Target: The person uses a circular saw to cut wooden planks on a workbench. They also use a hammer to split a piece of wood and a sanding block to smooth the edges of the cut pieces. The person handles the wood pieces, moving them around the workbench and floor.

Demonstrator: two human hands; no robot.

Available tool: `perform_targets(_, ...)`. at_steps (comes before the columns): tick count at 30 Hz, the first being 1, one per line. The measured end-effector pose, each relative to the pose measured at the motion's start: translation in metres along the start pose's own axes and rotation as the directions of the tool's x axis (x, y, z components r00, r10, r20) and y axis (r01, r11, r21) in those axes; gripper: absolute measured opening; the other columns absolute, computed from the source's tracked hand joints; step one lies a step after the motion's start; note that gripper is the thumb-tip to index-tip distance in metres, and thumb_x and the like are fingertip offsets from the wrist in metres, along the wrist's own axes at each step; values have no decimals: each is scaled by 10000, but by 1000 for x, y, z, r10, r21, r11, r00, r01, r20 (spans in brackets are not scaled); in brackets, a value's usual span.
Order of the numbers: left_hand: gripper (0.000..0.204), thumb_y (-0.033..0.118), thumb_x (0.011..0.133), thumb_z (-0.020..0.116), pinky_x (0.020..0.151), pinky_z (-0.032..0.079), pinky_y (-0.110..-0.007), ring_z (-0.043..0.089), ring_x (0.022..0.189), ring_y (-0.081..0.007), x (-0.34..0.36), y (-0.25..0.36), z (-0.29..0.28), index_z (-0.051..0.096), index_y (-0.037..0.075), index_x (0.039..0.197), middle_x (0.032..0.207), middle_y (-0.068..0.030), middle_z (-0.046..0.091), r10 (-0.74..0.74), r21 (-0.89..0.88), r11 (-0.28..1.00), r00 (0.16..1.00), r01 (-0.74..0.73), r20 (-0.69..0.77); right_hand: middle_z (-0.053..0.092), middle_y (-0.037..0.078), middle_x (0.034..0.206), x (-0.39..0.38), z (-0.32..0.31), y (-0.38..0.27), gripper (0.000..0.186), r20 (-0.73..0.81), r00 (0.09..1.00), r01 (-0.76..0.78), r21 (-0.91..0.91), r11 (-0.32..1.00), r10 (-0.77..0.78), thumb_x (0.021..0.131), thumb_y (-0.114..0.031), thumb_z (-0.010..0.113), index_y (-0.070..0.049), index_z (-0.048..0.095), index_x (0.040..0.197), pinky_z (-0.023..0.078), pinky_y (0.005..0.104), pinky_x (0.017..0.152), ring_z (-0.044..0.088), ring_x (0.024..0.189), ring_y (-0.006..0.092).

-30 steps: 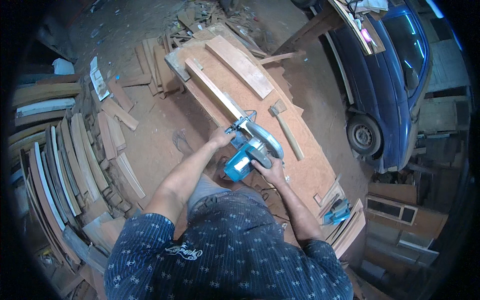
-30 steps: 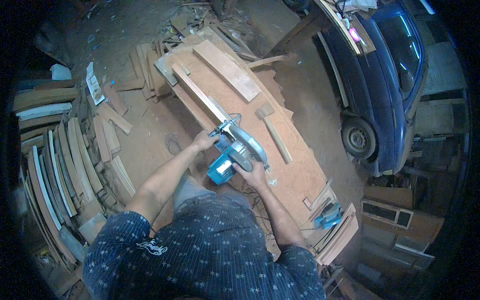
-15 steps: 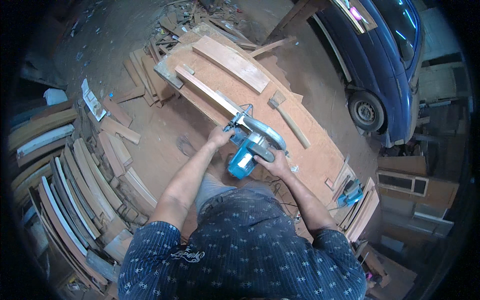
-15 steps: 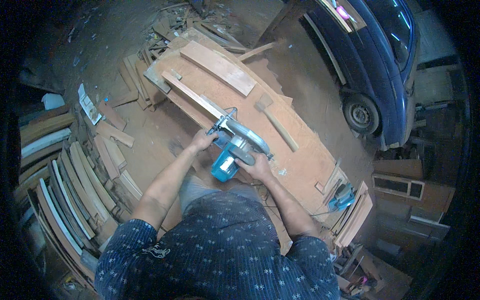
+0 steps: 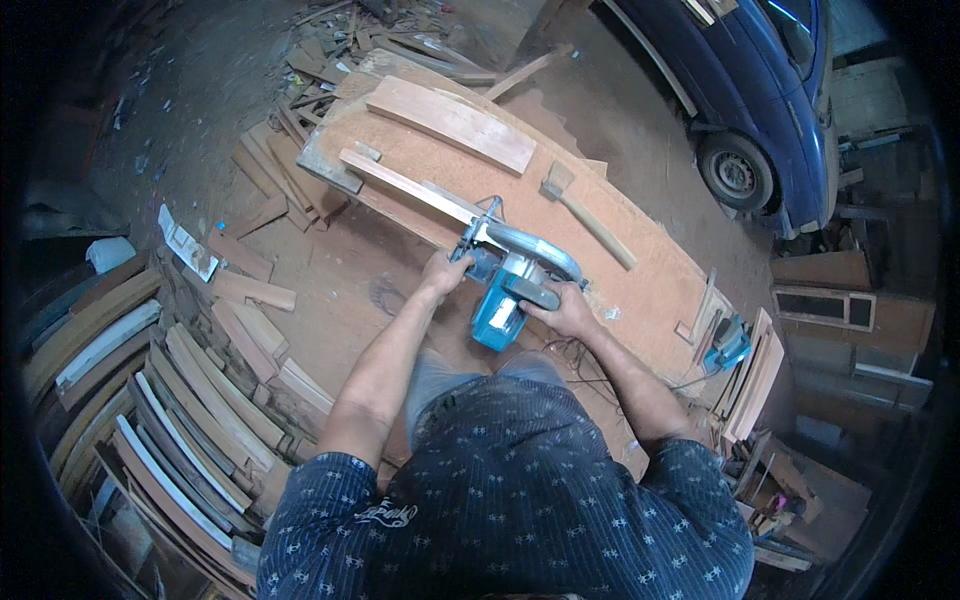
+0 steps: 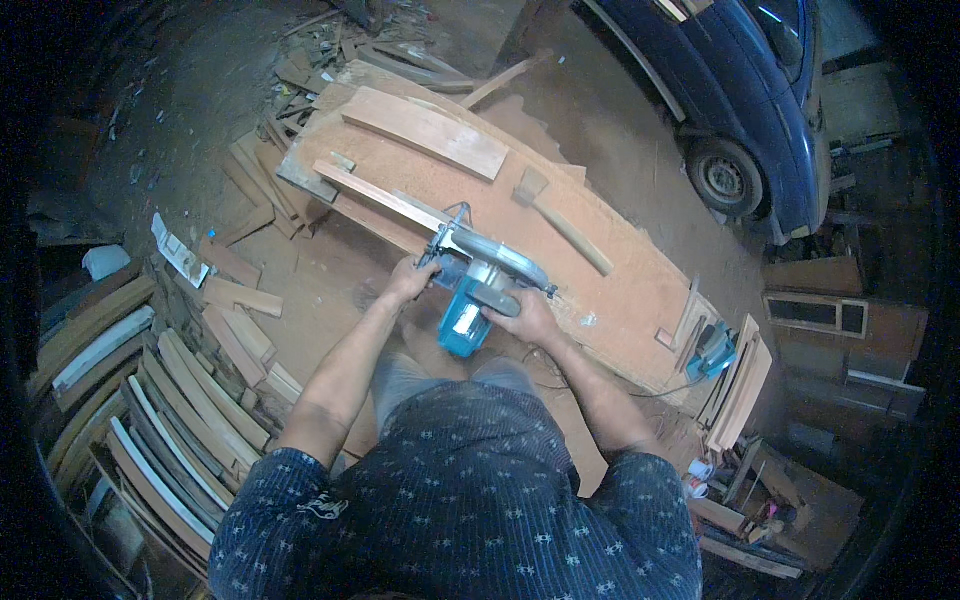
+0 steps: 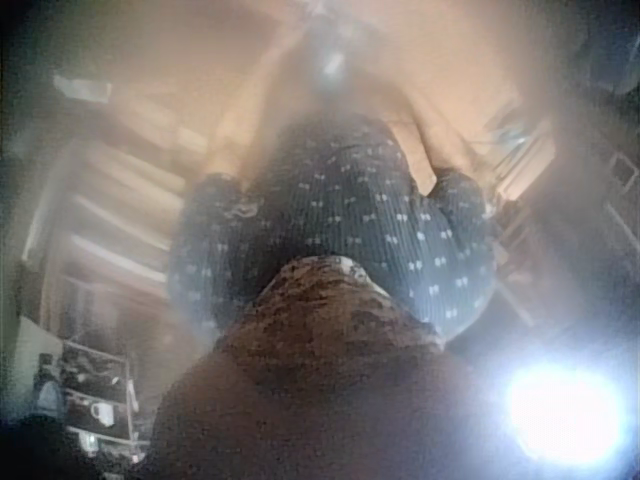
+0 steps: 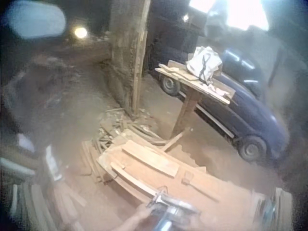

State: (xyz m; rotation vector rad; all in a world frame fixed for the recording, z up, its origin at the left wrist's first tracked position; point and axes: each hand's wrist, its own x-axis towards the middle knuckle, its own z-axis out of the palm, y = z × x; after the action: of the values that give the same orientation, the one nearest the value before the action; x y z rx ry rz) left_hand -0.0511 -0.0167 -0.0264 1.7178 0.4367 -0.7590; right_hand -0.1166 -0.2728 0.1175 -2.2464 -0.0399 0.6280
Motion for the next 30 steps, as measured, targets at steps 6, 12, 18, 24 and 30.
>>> perform_targets(6,280,303,879,725,527,464,-320,603,580,-131,12,-8,-10,661,31,895,707,-52,665,32,-35,999,999,-31,34,739,223,955,9,7,-7,439,-28,1000,4,-30,1000,-5,820,-412,805,-44,763,1057,550,451,827,723,896,379)
perform_targets(12,277,293,850,737,619,501,-355,640,651,-180,10,1,-18,694,24,905,749,-82,678,24,-63,998,999,-22,25,731,210,957,16,13,-8,420,-13,1000,28,-1,1000,-28,812,-383,814,-47,745,1054,538,443,827,708,906,367)
perform_targets(18,287,284,866,688,662,517,-371,658,678,-206,26,-7,-23,717,25,984,774,-93,695,64,-57,997,992,-59,105,720,182,947,24,13,-8,381,27,997,72,-8,997,-71,807,-341,824,-23,701,978,520,432,802,685,883,326)
perform_targets(24,293,252,887,659,650,526,-346,646,664,-180,26,0,-35,716,22,1059,830,-82,704,24,-68,998,990,-15,138,713,194,922,29,13,-24,357,20,1000,22,-27,999,-22,807,-322,817,-26,704,970,522,445,802,692,873,337)
perform_targets(30,238,235,936,650,561,504,-301,597,600,-120,18,16,-52,676,12,1014,808,-45,664,35,-68,997,987,-25,154,710,228,896,37,26,-20,404,-4,1000,18,-83,996,-19,779,-397,809,-35,715,931,526,486,783,692,871,397)
